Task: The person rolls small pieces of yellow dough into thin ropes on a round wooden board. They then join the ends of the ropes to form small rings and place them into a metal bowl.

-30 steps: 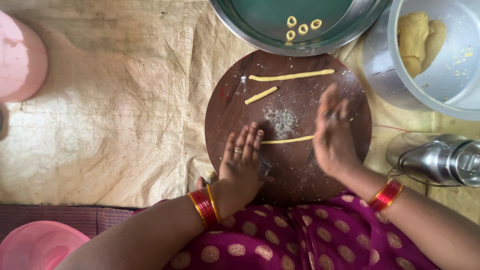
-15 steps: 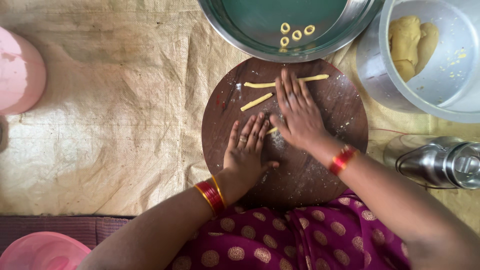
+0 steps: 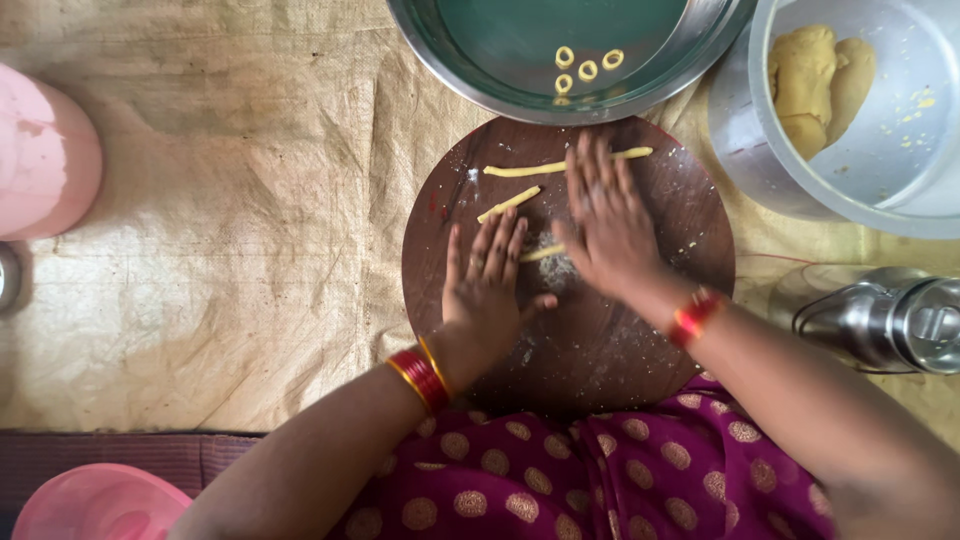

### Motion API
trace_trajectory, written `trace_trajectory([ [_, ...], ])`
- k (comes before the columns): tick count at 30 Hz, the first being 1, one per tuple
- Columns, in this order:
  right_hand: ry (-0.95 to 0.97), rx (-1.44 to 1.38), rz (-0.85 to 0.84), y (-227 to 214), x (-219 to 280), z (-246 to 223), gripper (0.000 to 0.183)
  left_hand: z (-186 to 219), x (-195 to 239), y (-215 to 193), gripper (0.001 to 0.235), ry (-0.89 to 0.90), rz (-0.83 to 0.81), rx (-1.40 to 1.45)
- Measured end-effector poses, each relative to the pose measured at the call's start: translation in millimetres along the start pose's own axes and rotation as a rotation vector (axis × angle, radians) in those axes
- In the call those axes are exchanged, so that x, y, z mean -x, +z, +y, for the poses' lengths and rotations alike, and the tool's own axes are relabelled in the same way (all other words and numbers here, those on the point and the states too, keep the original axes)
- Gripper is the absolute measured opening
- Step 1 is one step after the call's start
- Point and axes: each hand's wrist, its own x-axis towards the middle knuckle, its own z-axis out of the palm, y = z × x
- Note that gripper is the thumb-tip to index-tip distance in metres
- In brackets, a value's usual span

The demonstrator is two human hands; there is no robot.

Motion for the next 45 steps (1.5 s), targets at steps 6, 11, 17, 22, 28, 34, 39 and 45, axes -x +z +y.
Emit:
trace_trajectory([
  [6,-0.059,0.037,0.027,-3,0,1,0.087,-8,1,12,0.098,0.026,0.080,-0.026],
  [11,-0.131,0.033,-0.122,-4,75,-1,0.093,-2,30,12,0.099,0.067,-0.096,0.006],
  [17,0.231,-0.434,-0.027,-26,98,0,0.106,8,35,-3,0.099,0.126,-0.126,-0.059],
  [22,0.030,-0.105,-0.064,-9,82,-24,0.089,28,21,8,0.101,0.158,0.023,0.059],
  [28,0.093,0.071,0.021,2,-2,14,0.085,21,5,20,0.097,0.112,0.094,0.033],
  [34,-0.039,0.012,-0.018,-5,46,2,0.088,21,16,16,0.101,0.101,0.006,0.068],
  [39,-0.136,0.079,-0.114,-6,119,-13,0.087,23,32,10,0.105,0.148,-0.148,0.108],
  [45,0.053,0.033,-0.068,7,47,10,0.091,25,19,-2,0.103,0.046,-0.098,0.165],
])
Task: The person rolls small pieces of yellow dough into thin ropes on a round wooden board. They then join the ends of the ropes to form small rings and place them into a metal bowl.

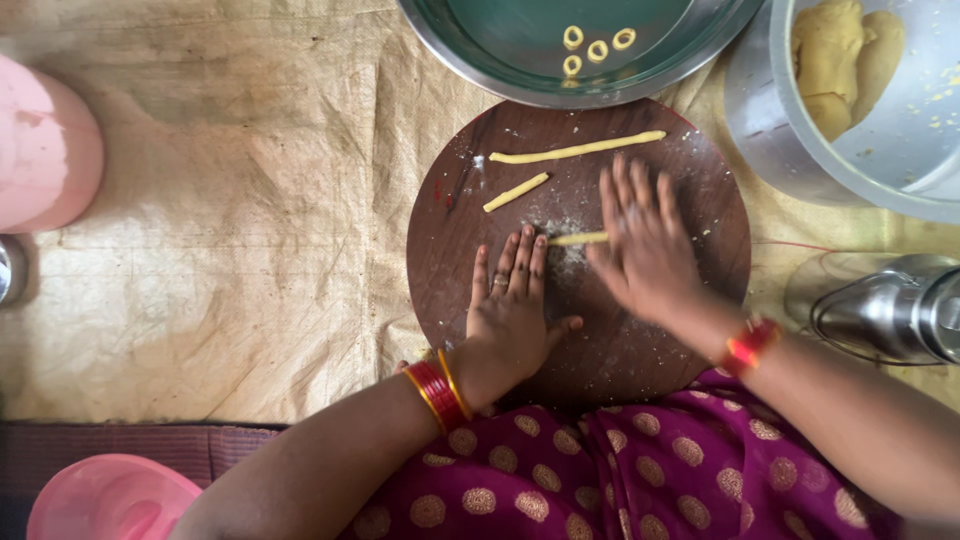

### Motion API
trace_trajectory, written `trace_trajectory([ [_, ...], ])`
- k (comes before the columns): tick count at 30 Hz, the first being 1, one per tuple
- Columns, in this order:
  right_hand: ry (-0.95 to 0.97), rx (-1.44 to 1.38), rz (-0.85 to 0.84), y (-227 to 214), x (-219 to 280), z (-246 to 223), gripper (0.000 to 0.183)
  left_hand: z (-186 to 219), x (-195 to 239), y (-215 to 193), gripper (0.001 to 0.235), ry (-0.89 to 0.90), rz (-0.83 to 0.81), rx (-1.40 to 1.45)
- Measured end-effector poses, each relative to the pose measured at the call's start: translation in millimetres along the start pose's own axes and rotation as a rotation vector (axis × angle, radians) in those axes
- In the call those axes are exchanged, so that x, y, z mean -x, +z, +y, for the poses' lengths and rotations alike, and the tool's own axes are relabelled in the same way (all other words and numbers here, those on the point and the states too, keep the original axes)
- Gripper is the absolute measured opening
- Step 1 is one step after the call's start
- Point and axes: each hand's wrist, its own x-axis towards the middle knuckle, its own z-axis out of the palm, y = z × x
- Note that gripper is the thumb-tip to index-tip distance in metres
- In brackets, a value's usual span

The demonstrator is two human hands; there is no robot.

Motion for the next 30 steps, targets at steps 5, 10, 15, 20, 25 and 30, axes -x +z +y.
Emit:
trace_trajectory([
  [5,-0.019,-0.010,0.056,-10,-36,11,0.094,-7,-3,-6,0.103,-0.038,0.006,-0.027],
  [10,-0.166,-0.029,0.055,-16,21,-2,0.091,-11,11,-12,0.099,0.021,-0.107,-0.116],
  [15,0.079,-0.246,0.335,-31,57,16,0.052,-19,7,-12,0.088,0.048,0.057,-0.251],
  [20,0.011,-0.067,0.214,-47,56,21,0.016,-28,1,-9,0.024,0.064,0.245,0.058],
  [25,-0.033,0.018,0.149,-38,64,19,0.016,-28,-1,3,0.016,0.141,0.334,-0.039],
  [30,-0.023,0.003,0.136,-36,52,24,0.014,-29,0,-11,0.015,0.131,0.304,-0.042],
])
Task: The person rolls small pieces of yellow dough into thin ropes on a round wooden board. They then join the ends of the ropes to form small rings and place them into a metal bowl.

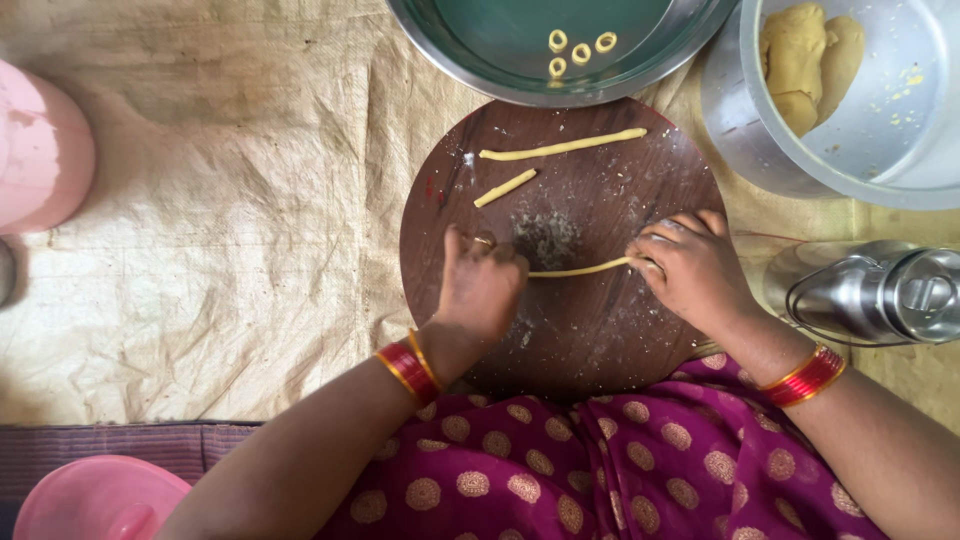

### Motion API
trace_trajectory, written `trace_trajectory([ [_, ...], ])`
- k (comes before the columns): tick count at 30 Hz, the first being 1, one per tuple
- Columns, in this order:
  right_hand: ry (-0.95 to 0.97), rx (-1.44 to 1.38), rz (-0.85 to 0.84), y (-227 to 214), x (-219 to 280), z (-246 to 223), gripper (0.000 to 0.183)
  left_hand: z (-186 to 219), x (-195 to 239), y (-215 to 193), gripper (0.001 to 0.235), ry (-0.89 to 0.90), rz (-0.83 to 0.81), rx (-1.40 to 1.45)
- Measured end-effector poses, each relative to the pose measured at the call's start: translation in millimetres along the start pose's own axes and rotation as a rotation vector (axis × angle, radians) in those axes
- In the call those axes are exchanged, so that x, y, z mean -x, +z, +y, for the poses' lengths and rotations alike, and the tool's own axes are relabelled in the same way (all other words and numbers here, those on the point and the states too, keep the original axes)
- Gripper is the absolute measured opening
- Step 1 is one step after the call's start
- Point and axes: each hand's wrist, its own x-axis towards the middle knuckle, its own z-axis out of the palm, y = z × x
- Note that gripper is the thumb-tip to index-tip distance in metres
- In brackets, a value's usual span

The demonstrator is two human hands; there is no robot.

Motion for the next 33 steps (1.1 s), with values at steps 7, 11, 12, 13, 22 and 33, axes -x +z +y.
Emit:
trace_trajectory([
  [7,-0.048,-0.084,0.011,-2,-5,-6,0.028,-17,8,-5,0.017,-0.115,-0.122,0.032],
  [11,0.061,-0.160,0.046,1,-3,-22,0.042,-12,1,4,0.053,-0.137,-0.260,-0.101],
  [12,0.109,-0.198,0.038,5,-3,-29,0.047,-8,-4,7,0.071,-0.131,-0.299,-0.164],
  [13,0.032,-0.186,0.043,10,-4,-36,0.056,-1,-4,11,0.079,-0.073,-0.251,-0.140],
  [22,-0.039,-0.139,-0.006,40,-51,-63,0.077,15,-17,41,0.115,0.041,0.017,-0.169],
  [33,-0.186,-0.045,-0.072,32,-17,-59,0.083,11,8,32,0.115,-0.030,-0.072,-0.134],
])
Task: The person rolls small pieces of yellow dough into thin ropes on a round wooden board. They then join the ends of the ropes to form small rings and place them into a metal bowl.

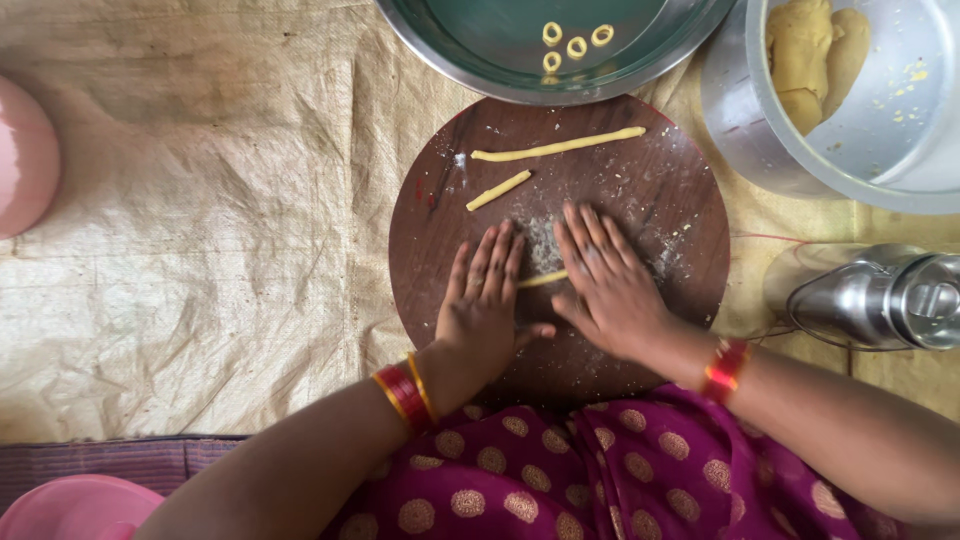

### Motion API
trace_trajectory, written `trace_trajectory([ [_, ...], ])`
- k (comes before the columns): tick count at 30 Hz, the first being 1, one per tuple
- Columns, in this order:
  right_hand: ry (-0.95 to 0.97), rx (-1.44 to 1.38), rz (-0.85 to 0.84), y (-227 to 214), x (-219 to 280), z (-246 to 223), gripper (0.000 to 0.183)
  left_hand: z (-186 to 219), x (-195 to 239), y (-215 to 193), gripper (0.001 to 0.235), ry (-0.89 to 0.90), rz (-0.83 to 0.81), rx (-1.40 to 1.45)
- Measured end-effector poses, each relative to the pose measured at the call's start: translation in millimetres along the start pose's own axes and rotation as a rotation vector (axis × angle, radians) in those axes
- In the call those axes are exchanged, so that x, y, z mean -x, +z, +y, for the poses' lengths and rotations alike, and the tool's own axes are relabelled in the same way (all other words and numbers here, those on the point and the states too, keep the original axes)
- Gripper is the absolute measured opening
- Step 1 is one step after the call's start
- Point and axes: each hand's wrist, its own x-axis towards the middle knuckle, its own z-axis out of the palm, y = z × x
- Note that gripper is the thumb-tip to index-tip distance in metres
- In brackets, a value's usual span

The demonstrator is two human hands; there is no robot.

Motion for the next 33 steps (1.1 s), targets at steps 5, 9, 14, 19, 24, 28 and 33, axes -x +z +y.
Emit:
trace_trajectory([
  [5,0.034,0.000,-0.037,6,12,-2,0.088,3,11,-9,0.108,-0.049,-0.320,0.006],
  [9,0.153,0.016,-0.005,15,-38,25,0.089,-4,-6,-7,0.085,-0.087,-0.129,-0.073],
  [14,0.121,0.013,0.022,5,-63,41,0.091,-16,-12,2,0.071,-0.068,0.022,-0.033],
  [19,0.031,0.026,-0.015,-1,-6,17,0.090,-9,2,-3,0.080,-0.038,-0.161,0.093],
  [24,0.050,0.052,-0.073,6,19,14,0.091,-1,11,-10,0.090,0.000,-0.203,0.094],
  [28,0.175,0.079,-0.051,8,-31,38,0.086,-2,6,-10,0.090,-0.019,-0.178,0.123],
  [33,0.158,0.135,-0.094,6,-62,61,0.087,-5,3,-11,0.089,-0.043,-0.140,0.075],
])
